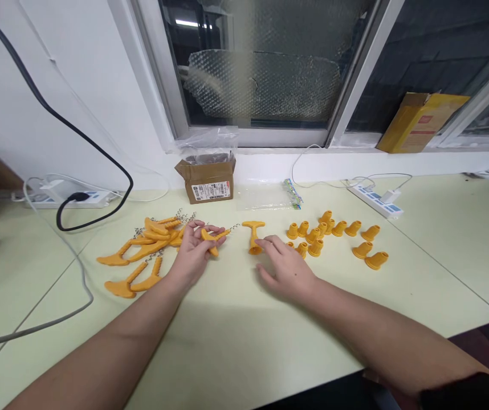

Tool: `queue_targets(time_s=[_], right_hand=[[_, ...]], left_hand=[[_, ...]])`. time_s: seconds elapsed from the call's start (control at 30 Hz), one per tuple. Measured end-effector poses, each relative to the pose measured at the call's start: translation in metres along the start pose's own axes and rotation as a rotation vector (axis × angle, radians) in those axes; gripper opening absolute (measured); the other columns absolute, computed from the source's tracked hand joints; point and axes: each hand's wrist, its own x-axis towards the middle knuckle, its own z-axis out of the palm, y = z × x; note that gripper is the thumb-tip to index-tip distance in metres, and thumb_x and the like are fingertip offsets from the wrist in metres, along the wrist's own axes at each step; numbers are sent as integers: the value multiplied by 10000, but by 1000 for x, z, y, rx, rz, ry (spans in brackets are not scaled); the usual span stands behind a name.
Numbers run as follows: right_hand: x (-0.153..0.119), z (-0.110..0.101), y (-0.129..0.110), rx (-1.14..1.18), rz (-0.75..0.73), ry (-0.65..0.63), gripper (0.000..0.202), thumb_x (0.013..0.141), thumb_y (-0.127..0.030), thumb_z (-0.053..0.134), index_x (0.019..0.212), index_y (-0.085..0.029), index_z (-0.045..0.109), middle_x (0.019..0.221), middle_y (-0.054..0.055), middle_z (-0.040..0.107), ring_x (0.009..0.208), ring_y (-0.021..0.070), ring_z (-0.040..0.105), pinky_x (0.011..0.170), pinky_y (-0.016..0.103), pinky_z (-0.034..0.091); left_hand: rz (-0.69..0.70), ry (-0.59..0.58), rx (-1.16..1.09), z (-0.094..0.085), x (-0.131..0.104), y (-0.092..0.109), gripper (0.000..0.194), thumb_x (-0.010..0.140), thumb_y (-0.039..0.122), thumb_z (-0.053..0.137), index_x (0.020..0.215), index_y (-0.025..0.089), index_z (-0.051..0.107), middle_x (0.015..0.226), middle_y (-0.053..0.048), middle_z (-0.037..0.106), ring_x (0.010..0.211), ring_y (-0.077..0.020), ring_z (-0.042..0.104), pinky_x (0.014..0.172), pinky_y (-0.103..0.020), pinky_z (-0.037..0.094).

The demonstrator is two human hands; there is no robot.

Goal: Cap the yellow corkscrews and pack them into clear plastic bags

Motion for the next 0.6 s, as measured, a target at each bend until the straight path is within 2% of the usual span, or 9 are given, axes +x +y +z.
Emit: queue_targets(time_s=[0.07,0.13,0.23,0.33,0.4,0.47,0.53,0.6], right_hand=[[-1,-14,9,-112,-16,117,342,943,-310,555,1257,-204,640,1231,121,651,1060,277,575,929,436,414],[-1,-26,23,-235,43,169,267,929,-329,587,1152,-216,682,1144,118,681,1055,305,543,915,464,369],[1,-36,44,-335,148,74,249,886,-308,630,1107,-213,693,1054,123,718,1037,335,518,893,487,346],[2,-34,53,-307,195,-26,170,884,-256,618,1028,-218,698,920,105,733,961,318,539,880,490,359],[2,-28,51,-211,147,-4,144,900,-232,598,1012,-226,689,922,96,728,982,311,565,905,494,379],[1,-19,45,-19,32,39,148,891,-202,597,1020,-231,663,1013,99,705,1066,307,588,937,480,418],[-1,-7,39,240,-47,64,179,862,-172,607,1029,-237,616,1062,95,662,1089,281,610,917,432,476],[-3,6,36,479,-6,69,219,845,-167,624,1040,-245,561,1029,73,624,1009,240,634,851,380,520]], left_hand=[[-95,15,-80,2,-1,4,543,735,93,747,1130,284,427,1080,0,677,1235,-224,665,1135,-461,511],[-179,11,-140,2,-2,9,546,740,63,715,1158,283,440,1115,-12,690,1283,-217,644,1148,-404,505],[-300,-27,-202,-2,-3,14,548,731,36,674,1182,280,482,1171,-30,695,1322,-202,619,1096,-316,547],[-375,-56,-187,-8,-3,16,545,695,27,679,1158,274,529,1025,-19,703,1282,-208,648,928,-231,620],[-384,-50,-140,-10,-5,16,544,683,32,699,1140,279,537,915,-4,684,1238,-211,674,796,-180,631],[-392,-51,-114,-7,-8,14,539,685,45,717,1129,285,530,888,2,677,1229,-210,678,725,-147,618],[-417,-69,-131,-1,-13,13,509,703,59,731,1110,285,525,913,0,688,1270,-209,654,730,-137,613],[-451,-94,-158,6,-19,12,463,732,75,750,1081,279,525,942,-2,700,1328,-213,613,801,-153,618]])
